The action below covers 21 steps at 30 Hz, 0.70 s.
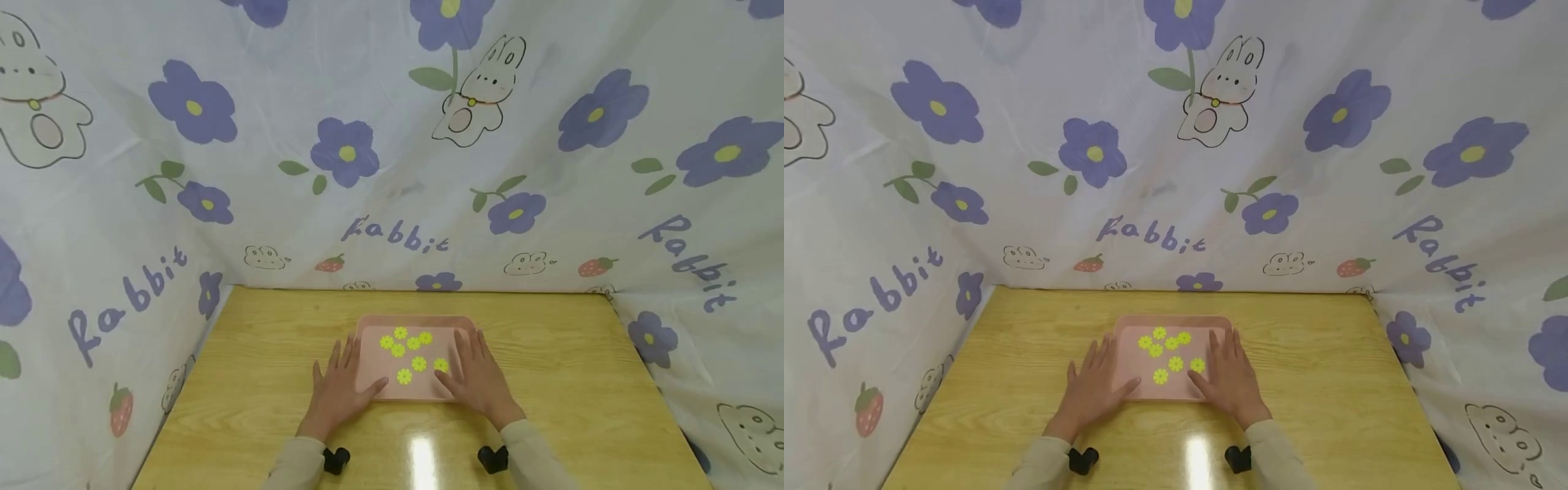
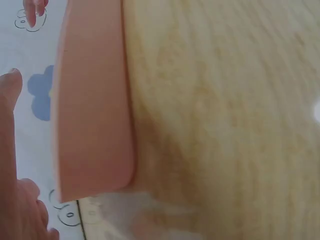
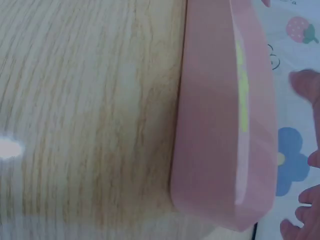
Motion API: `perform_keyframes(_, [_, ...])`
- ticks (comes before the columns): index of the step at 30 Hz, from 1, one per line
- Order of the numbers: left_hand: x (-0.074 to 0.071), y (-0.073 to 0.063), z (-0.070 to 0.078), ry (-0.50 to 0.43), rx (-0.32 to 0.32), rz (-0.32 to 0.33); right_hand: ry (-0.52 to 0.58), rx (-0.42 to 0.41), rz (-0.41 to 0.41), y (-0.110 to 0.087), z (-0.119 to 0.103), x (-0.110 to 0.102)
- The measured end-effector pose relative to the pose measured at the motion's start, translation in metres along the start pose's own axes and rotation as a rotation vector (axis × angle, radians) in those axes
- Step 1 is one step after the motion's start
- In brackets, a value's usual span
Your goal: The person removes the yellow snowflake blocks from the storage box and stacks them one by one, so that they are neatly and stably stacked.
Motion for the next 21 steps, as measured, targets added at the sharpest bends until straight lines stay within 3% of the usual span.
perform_keyframes(6, [0.010,-0.006,-0.004,-0.020,0.049,0.025,0.074,0.011,-0.034,-0.001,0.002,0.007])
perform_keyframes(14, [0.018,-0.010,-0.010,-0.036,0.106,0.040,0.094,-0.082,-0.009,0.011,0.005,0.021])
perform_keyframes(21, [0.027,-0.012,-0.012,-0.104,0.119,0.090,0.112,0.017,-0.068,0.020,0.005,0.030])
Point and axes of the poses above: each hand's wrist, its own y-axis towards the middle knuckle, its own x-axis out of the palm, z = x × y, the point moved 1 cm from there along y, towards the middle knuckle, and after that the axes turned 15 degrees about y, right-handed, at the moved point
